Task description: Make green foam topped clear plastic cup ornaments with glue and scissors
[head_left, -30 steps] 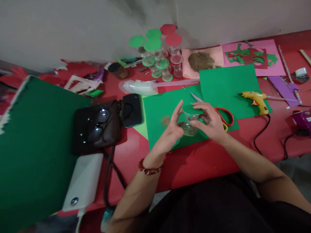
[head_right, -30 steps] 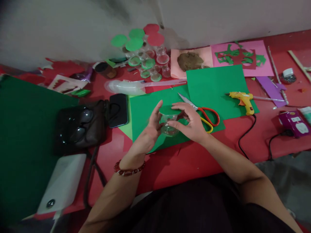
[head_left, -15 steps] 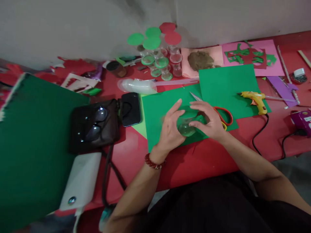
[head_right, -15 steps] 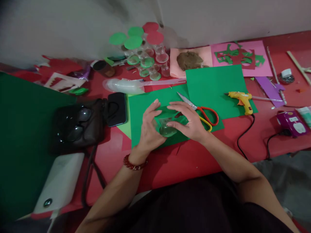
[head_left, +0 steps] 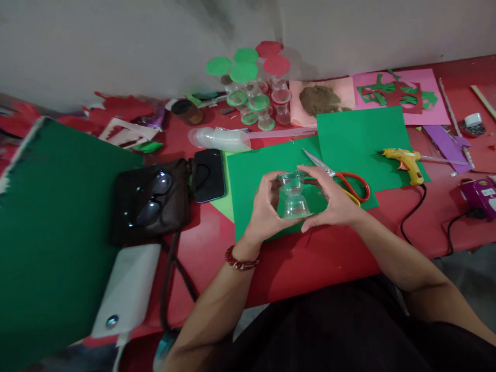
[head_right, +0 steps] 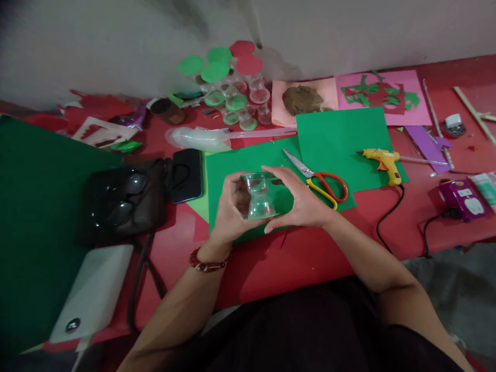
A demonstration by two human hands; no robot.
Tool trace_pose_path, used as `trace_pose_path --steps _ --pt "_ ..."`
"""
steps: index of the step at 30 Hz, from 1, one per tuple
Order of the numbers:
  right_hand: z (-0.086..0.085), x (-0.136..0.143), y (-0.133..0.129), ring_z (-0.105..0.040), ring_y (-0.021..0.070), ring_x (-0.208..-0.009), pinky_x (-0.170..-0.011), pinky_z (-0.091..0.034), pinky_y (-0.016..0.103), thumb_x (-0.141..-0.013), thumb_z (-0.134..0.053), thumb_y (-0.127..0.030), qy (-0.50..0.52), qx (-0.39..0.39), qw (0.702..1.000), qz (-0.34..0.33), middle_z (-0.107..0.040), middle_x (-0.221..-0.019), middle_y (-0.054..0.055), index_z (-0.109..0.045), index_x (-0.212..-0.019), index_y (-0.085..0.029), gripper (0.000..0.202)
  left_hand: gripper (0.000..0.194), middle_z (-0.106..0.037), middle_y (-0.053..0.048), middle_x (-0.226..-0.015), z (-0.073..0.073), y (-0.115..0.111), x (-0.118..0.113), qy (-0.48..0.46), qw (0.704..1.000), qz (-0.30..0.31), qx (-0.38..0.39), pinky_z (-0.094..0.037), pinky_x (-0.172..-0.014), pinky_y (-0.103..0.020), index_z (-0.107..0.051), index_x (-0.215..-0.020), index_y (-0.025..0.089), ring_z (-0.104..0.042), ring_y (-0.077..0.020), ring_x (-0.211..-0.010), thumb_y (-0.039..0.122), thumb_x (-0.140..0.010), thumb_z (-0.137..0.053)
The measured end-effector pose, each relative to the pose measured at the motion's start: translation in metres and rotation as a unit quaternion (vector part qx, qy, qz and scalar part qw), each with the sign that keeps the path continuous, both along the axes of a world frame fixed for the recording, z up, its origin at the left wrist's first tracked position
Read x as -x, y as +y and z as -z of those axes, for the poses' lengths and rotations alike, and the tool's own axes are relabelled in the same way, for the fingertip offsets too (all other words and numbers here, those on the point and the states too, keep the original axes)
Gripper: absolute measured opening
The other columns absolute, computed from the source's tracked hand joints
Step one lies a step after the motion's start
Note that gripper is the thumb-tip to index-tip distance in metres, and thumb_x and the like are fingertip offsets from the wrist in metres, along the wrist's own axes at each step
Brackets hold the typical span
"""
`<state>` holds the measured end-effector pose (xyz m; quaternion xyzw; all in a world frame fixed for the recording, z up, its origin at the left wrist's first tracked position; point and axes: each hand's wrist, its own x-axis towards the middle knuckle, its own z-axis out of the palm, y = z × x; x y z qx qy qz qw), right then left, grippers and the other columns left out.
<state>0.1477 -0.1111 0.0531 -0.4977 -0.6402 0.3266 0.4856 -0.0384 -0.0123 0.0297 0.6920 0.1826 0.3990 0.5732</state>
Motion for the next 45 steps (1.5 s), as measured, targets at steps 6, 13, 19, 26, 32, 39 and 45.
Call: trace_pose_path --steps 6,13,19,26,32,39,45 --pt "0.003 0.004 0.0 -0.048 0.0354 -0.148 -0.119 -0.048 0.055 -0.07 -0.085 -0.073 0.007 -0.001 1.0 0.008 -0.052 -0.154 0.013 -0.044 -0.158 -0.033 0.105 0.097 -0.064 -0.008 -0.12 -0.006 0.0 0.003 0.037 0.999 -0.031 0.023 -0.056 -0.096 -0.042 -0.061 -0.122 0.025 -0.065 -0.0286 -0.112 0.045 -0.038 -0.106" --pt "-0.001 -0.03 -0.002 -0.068 0.0277 -0.117 -0.099 -0.059 0.045 -0.095 -0.066 -0.063 -0.038 0.038 0.987 0.152 -0.066 -0.132 0.013 -0.062 -0.138 -0.026 0.057 0.071 -0.071 -0.005 -0.117 -0.015 0.0 -0.001 -0.036 0.963 -0.028 0.264 -0.057 -0.09 -0.034 -0.066 -0.118 0.028 -0.069 -0.0242 -0.109 0.048 -0.058 -0.097" --pt "-0.003 -0.065 -0.017 -0.069 0.0296 -0.095 -0.082 -0.054 0.042 -0.085 -0.082 -0.034 -0.369 0.264 0.863 0.221 -0.07 -0.107 0.011 -0.071 -0.109 -0.021 0.03 0.034 -0.077 -0.005 -0.109 -0.02 0.001 -0.003 -0.079 0.912 -0.053 0.399 -0.058 -0.102 -0.047 -0.068 -0.09 0.025 -0.068 -0.0295 -0.12 0.045 -0.069 -0.086" --pt "-0.007 -0.059 -0.018 -0.069 0.0285 -0.094 -0.071 -0.048 0.035 -0.086 -0.08 -0.032 -0.417 0.275 0.839 0.216 -0.068 -0.108 0.009 -0.067 -0.112 -0.024 0.03 0.024 -0.079 -0.007 -0.109 -0.03 0.007 -0.002 -0.114 0.878 -0.039 0.463 -0.056 -0.111 -0.058 -0.063 -0.084 0.024 -0.07 -0.034 -0.125 0.039 -0.072 -0.078" --pt "-0.013 -0.057 -0.016 -0.069 0.029 -0.093 -0.067 -0.045 0.035 -0.087 -0.079 -0.033 -0.425 0.29 0.829 0.219 -0.069 -0.108 0.009 -0.067 -0.111 -0.024 0.028 0.037 -0.08 -0.009 -0.105 -0.028 0.012 -0.004 -0.088 0.867 -0.067 0.486 -0.059 -0.107 -0.05 -0.064 -0.093 0.022 -0.077 -0.0299 -0.112 0.047 -0.073 -0.082" --pt "-0.006 -0.058 -0.011 -0.068 0.0312 -0.094 -0.081 -0.051 0.041 -0.093 -0.073 -0.042 -0.417 0.218 0.843 0.261 -0.071 -0.099 0.012 -0.068 -0.098 -0.02 0.023 0.038 -0.081 -0.007 -0.098 -0.029 0.01 -0.004 -0.076 0.857 -0.081 0.504 -0.062 -0.099 -0.05 -0.067 -0.095 0.021 -0.08 -0.0279 -0.096 0.045 -0.071 -0.085" --pt "0.005 -0.054 -0.007 -0.07 0.0313 -0.097 -0.088 -0.052 0.046 -0.099 -0.064 -0.044 -0.368 0.134 0.883 0.26 -0.074 -0.093 0.011 -0.071 -0.097 -0.022 0.023 0.038 -0.08 -0.011 -0.096 -0.029 0.014 -0.003 -0.053 0.844 -0.068 0.53 -0.064 -0.096 -0.049 -0.066 -0.09 0.02 -0.08 -0.0307 -0.099 0.055 -0.077 -0.077"
